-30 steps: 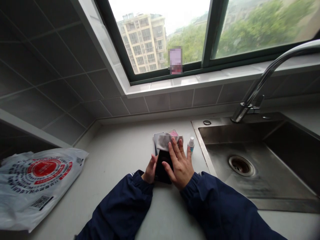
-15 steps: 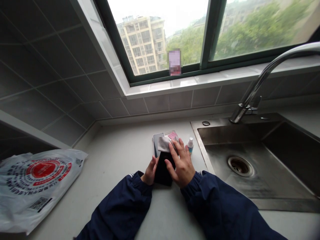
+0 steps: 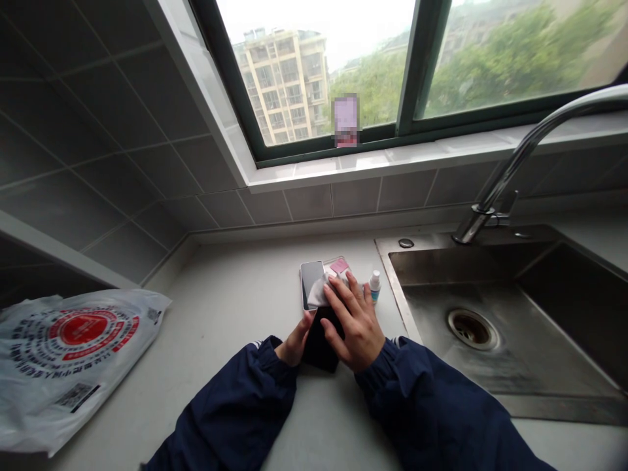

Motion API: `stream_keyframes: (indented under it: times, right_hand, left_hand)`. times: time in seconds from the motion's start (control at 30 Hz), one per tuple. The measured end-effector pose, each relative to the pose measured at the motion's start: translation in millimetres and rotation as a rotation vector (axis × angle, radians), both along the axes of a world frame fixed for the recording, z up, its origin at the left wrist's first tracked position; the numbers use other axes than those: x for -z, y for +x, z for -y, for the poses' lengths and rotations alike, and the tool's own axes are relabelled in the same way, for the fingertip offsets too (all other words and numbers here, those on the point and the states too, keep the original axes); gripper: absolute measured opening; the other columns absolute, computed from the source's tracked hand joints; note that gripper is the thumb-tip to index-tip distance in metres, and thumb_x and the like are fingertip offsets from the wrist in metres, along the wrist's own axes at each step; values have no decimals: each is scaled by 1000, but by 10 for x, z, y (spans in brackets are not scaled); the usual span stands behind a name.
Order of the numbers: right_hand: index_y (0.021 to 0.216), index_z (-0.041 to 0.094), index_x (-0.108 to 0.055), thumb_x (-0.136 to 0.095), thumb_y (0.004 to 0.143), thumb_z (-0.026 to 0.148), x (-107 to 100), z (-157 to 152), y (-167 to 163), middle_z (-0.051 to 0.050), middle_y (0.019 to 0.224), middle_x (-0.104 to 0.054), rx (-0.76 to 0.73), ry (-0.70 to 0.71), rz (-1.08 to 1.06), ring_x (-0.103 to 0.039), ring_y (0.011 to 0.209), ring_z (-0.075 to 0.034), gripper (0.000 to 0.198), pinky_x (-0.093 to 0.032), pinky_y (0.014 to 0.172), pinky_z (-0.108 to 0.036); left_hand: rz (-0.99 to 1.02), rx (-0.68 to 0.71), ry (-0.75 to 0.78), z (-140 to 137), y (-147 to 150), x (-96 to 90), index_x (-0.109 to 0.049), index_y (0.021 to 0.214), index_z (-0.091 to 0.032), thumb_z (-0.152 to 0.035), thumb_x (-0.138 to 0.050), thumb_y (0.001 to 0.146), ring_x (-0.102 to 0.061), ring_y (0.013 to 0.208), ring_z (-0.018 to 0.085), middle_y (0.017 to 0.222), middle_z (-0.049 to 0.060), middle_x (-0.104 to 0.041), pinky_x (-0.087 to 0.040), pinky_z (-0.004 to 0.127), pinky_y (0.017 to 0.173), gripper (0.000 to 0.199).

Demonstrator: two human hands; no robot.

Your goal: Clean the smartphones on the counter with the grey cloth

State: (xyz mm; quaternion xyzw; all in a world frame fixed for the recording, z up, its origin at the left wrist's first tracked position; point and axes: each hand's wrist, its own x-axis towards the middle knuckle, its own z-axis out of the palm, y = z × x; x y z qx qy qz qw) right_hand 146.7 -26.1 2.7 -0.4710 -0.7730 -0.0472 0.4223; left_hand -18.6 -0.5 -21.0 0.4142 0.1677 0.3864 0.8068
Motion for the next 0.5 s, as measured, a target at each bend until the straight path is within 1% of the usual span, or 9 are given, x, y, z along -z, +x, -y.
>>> stream_keyframes:
  times: [0.13, 0.23, 0.3, 0.37, 0.43, 0.5]
  right_hand:
    - [158, 19, -27, -52, 94, 27, -5, 3, -8, -12, 162, -33, 5, -39, 40, -18, 152, -37, 70, -14, 120, -65]
    - [158, 19, -28, -51, 94, 27, 1, 15, -26, -13, 163, -28, 22, -58, 56, -17, 153, -37, 69, -15, 119, -65]
    - [158, 17, -29, -50, 94, 27, 20, 32, -49, -14, 164, -25, 29, -75, 76, -15, 153, -37, 67, -14, 119, -65]
    - [157, 15, -30, -48, 96, 27, 51, 53, -81, -14, 164, -25, 12, -98, 118, -14, 154, -36, 65, -11, 119, -67]
    - [156, 14, -31, -48, 97, 29, 88, 75, -119, -13, 163, -26, -32, -125, 174, -13, 154, -35, 63, -7, 119, -69]
    - [155, 14, -35, -49, 97, 32, 119, 90, -151, -12, 163, -27, -81, -151, 221, -13, 154, -35, 62, -3, 118, -70]
  left_hand:
    - [-26, -7, -2, 10, 1, -17, -58, 141, -14, -59, -53, 92, -27, 150, 35, 150, 12, -52, -19, 43, 124, 66]
    - [-3, -6, -33, 4, 18, -29, -58, 140, -15, -59, -56, 91, -27, 150, 35, 149, 12, -52, -19, 44, 124, 66]
    - [35, -14, -78, -18, 33, -19, -55, 143, -16, -58, -57, 90, -27, 150, 35, 150, 12, -51, -19, 44, 124, 68]
    - [100, -77, -128, -50, 44, -3, -52, 145, -17, -57, -57, 91, -27, 150, 33, 151, 11, -51, -19, 44, 125, 67]
    - [175, -153, -198, -82, 47, 4, -54, 143, -18, -56, -53, 93, -29, 150, 32, 150, 11, -52, -18, 44, 125, 63]
    - [226, -178, -297, -103, 38, -9, -58, 138, -15, -59, -49, 94, -35, 147, 32, 144, 14, -57, -20, 46, 124, 63]
